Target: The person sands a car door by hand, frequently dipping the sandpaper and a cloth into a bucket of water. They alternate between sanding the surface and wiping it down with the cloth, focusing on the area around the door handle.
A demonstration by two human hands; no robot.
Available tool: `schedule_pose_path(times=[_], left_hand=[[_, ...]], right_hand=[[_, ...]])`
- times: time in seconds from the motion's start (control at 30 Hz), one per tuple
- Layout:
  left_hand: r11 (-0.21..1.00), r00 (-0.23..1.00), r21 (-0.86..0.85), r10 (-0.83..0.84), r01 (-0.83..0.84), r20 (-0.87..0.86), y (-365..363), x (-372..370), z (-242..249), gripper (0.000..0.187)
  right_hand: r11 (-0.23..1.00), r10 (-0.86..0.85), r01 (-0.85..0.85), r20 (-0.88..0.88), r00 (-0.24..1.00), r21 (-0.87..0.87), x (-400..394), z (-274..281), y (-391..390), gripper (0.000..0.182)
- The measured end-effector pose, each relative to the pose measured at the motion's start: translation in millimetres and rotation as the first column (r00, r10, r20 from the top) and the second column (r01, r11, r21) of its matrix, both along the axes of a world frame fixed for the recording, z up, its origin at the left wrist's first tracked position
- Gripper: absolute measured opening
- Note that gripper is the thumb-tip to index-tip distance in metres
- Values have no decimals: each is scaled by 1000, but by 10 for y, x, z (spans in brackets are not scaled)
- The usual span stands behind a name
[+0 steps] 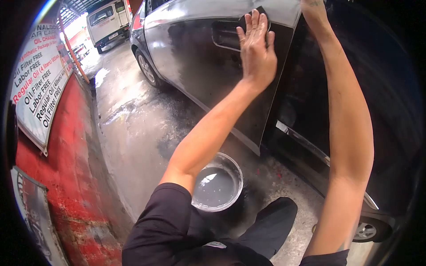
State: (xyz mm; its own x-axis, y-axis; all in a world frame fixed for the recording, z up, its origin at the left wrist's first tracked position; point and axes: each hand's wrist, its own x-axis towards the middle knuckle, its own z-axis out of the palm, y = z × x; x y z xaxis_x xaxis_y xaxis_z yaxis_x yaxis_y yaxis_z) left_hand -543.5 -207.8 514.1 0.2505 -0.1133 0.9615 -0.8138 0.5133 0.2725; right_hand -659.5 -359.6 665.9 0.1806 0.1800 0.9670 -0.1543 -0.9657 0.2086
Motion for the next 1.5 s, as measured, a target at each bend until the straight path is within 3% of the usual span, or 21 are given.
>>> schedule_pose_path(times=[0.1,0.2,0.27,0.4,0.47,0.5,0.53,0.6,0.7,0.73,0.8,0.83,0.87,0.93,0.97,1.07,1.13,1.23,1.33,1.43,1.5], left_hand=[[980,971,-13,198,-198,135,-81,692,-160,49],[895,916,257,395,-365,-73,-188,1646,-317,44],[863,897,352,425,-363,-118,-218,1626,-316,45],[986,991,100,137,-135,-10,-101,584,-150,52],[985,987,77,153,-156,49,-124,708,-240,51],[961,967,106,252,-255,37,-162,895,-243,51],[929,939,142,342,-342,27,-170,1141,-247,51],[921,941,303,300,-244,-155,-173,1571,-164,48],[927,957,294,273,-234,-96,-43,1153,-62,50],[953,966,167,257,-252,-5,-76,810,-155,53],[997,997,66,-45,48,-56,-5,219,-242,59],[996,999,87,25,-27,21,-9,312,-258,58],[989,991,103,92,-102,96,8,460,-288,57],[949,965,180,251,-260,71,-129,930,-382,53],[962,983,204,183,-180,8,-100,969,-362,52],[976,980,216,10,34,-200,26,663,-206,50],[994,992,91,-58,68,-110,90,168,-369,50],[983,995,175,37,-53,92,310,2,-764,57],[985,973,85,130,-148,192,306,60,-667,57],[985,990,108,125,-132,61,66,230,71,54],[986,994,130,107,-103,-25,72,166,55,54]], right_hand=[[966,-203,213,-78,976,144,-29,50,238,35],[987,-65,74,-68,996,139,-43,28,-36,33],[988,-150,152,-47,988,32,-30,32,-172,31],[915,-380,375,-5,925,-148,-28,47,-200,32],[993,-115,115,6,993,0,50,-6,183,30],[971,76,-68,-24,997,230,-22,-9,186,28],[972,61,-54,-23,998,228,-68,2,127,28],[909,-414,410,-60,908,-69,-60,41,-101,29],[936,-326,321,-13,945,-143,-3,35,-242,28],[949,-265,263,10,964,-174,7,53,-226,27],[980,-106,117,75,992,-162,151,-17,208,27],[987,56,-33,137,989,-159,211,-24,333,27],[985,55,-34,122,991,-169,163,14,253,27],[983,-181,182,-60,982,13,-73,65,-160,29],[916,-366,363,15,930,-168,-30,72,-290,30],[958,-267,263,-16,964,-117,1,44,-73,31],[973,-216,214,-22,976,-83,-27,34,-179,30],[945,-287,285,9,958,-161,31,21,-138,30],[960,-165,179,84,983,-215,44,54,-76,30],[954,-177,183,43,983,-240,-1,42,-119,29],[966,-259,257,-45,965,-40,-33,28,-5,28]])
